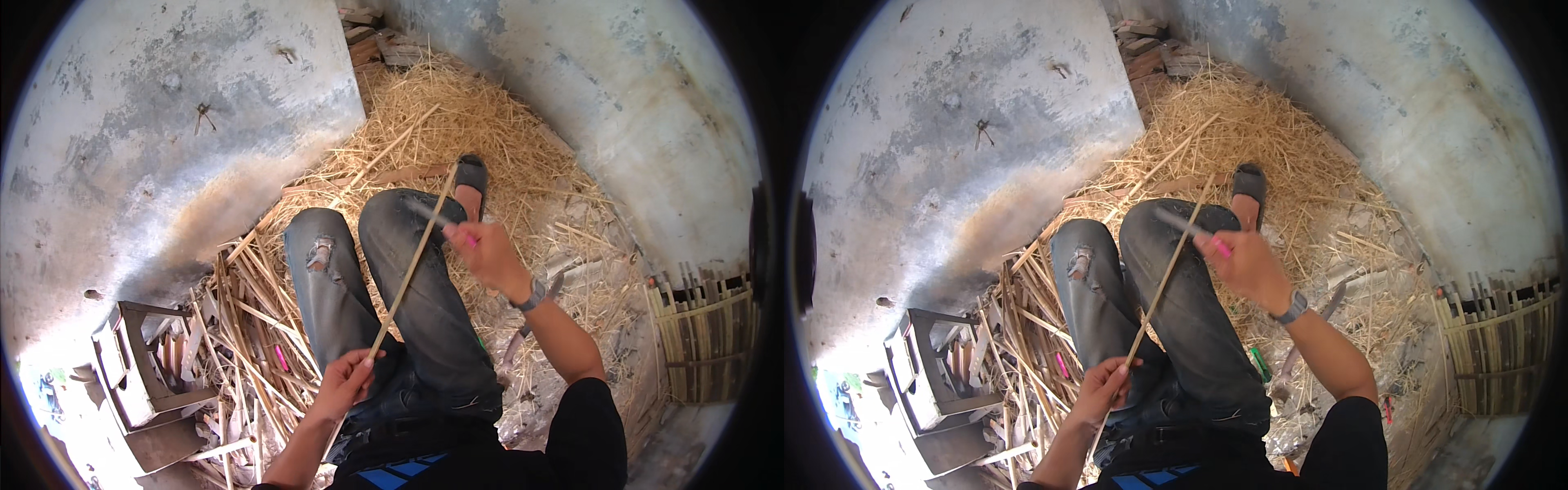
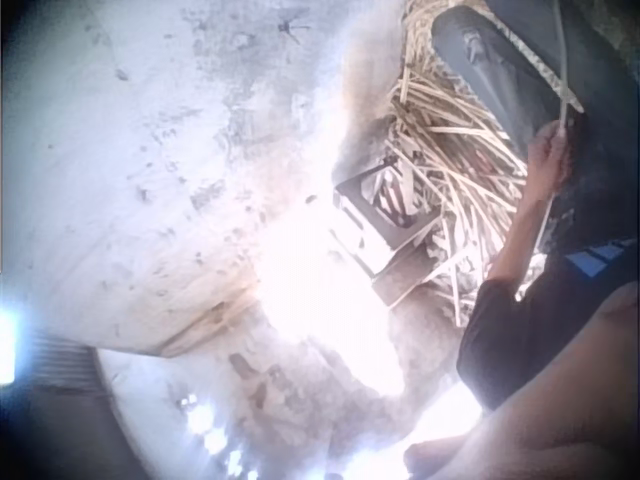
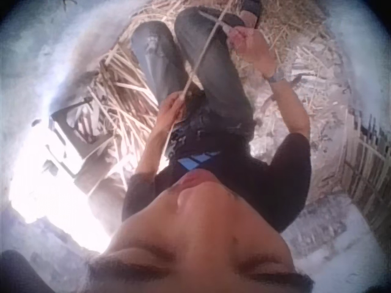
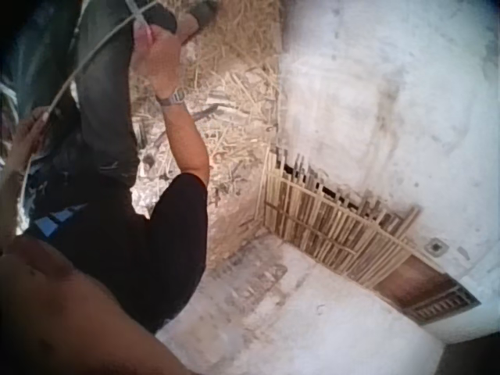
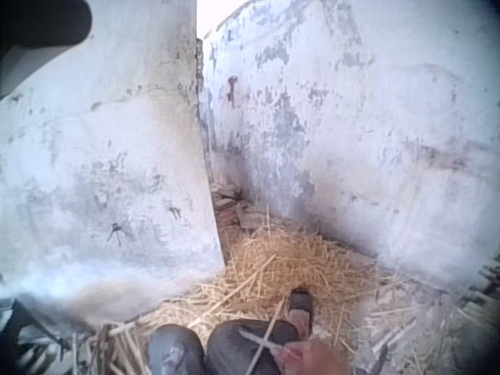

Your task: The person thins bamboo strips by hand using a small knife, repeatedly scraping along the length of the strips while sitting on a straw-covered floor.

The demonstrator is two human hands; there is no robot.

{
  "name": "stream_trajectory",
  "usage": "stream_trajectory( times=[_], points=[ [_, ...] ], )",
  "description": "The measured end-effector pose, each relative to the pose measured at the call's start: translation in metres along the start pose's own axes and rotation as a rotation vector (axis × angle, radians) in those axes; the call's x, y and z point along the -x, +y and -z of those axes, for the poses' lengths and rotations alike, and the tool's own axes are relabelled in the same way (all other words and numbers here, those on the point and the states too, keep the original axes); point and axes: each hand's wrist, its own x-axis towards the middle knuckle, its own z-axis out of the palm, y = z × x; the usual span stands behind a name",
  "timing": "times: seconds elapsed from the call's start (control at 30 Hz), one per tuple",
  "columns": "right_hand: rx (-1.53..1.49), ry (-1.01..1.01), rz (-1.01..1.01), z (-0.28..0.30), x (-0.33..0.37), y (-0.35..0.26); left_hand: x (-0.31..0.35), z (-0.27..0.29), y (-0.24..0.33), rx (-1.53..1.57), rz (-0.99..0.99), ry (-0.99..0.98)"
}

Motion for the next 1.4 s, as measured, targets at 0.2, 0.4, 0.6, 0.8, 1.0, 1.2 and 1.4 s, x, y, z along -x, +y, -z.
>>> stream_trajectory(
  times=[0.2, 0.4, 0.6, 0.8, 1.0, 1.2, 1.4],
  points=[
    [0.123, -0.149, 0.150, -0.033, 0.031, -0.008, -0.042, -0.019, 0.021, -0.053, -0.152, -0.050],
    [0.155, -0.120, 0.197, -0.040, 0.030, -0.009, -0.060, -0.025, 0.033, 0.099, -0.152, -0.173],
    [0.190, -0.081, 0.234, -0.049, 0.031, -0.003, -0.061, -0.028, 0.029, 0.138, -0.161, -0.155],
    [0.132, -0.087, 0.268, -0.051, 0.030, -0.004, -0.067, -0.034, 0.025, 0.148, -0.170, -0.173],
    [0.202, -0.097, 0.253, -0.055, 0.026, -0.001, -0.063, -0.030, 0.024, 0.156, -0.135, -0.153],
    [0.221, 0.061, 0.163, -0.052, 0.007, 0.012, -0.029, -0.012, 0.019, 0.212, -0.026, -0.173],
    [0.297, 0.130, 0.152, -0.037, -0.030, 0.037, 0.010, 0.004, 0.000, 0.205, 0.010, -0.167]
  ],
)
